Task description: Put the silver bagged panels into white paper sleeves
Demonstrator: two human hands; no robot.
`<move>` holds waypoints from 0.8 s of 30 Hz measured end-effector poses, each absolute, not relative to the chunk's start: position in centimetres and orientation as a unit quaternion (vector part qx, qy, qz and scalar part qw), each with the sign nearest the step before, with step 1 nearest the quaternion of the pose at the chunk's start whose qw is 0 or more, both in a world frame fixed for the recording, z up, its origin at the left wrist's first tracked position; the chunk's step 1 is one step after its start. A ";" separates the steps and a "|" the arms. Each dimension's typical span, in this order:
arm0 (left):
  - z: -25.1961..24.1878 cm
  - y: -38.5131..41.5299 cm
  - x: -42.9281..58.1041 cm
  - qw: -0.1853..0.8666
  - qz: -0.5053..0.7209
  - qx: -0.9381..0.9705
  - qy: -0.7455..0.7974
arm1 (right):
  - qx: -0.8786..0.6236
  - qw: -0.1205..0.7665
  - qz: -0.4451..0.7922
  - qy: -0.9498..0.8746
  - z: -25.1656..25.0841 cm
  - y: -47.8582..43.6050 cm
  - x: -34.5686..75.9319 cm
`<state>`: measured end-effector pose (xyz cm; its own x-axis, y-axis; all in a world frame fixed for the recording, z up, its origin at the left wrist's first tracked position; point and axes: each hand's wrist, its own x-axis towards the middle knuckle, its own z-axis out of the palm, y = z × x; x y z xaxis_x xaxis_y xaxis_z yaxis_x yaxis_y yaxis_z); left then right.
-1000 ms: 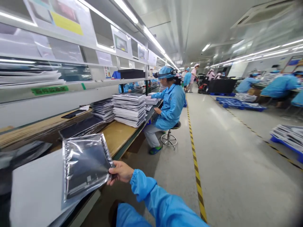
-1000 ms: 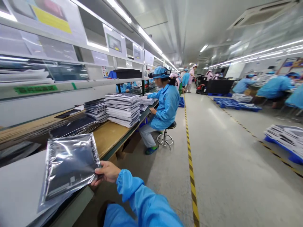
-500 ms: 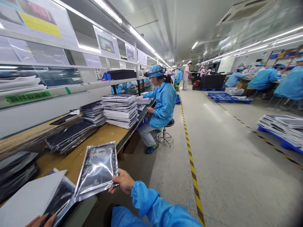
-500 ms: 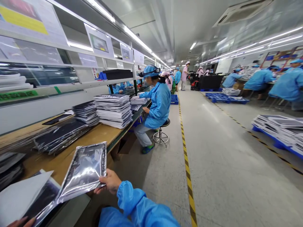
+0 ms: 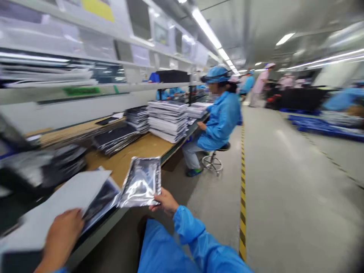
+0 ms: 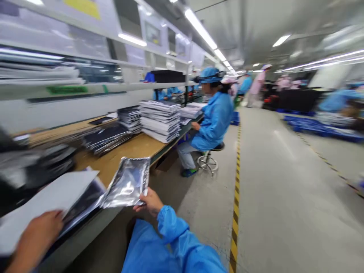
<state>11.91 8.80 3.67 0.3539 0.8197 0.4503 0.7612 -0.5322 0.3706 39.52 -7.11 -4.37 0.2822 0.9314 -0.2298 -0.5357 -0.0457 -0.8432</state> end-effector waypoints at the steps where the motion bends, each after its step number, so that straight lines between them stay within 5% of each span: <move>1: 3.4 8.8 11.7 0.016 0.268 0.816 0.511 | -0.458 0.649 0.567 -0.219 -4.3 -7.4 39.5; 10: 1.9 8.9 11.2 -0.109 0.366 0.759 0.528 | -0.468 0.599 0.589 -0.275 -3.5 -7.4 41.0; 17: 1.8 7.0 10.2 -0.078 0.275 0.814 0.506 | -0.488 0.602 0.573 -0.266 -2.4 -12.0 39.8; 24: 4.2 5.6 12.4 -0.081 0.249 0.793 0.550 | -0.482 0.463 0.674 -0.314 -2.3 -18.9 39.9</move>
<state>12.36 5.61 4.24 0.2714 0.8322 0.4834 0.9127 -0.3820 0.1452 39.87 -18.86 -2.31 -0.1056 0.9269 -0.3601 -0.3219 -0.3745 -0.8696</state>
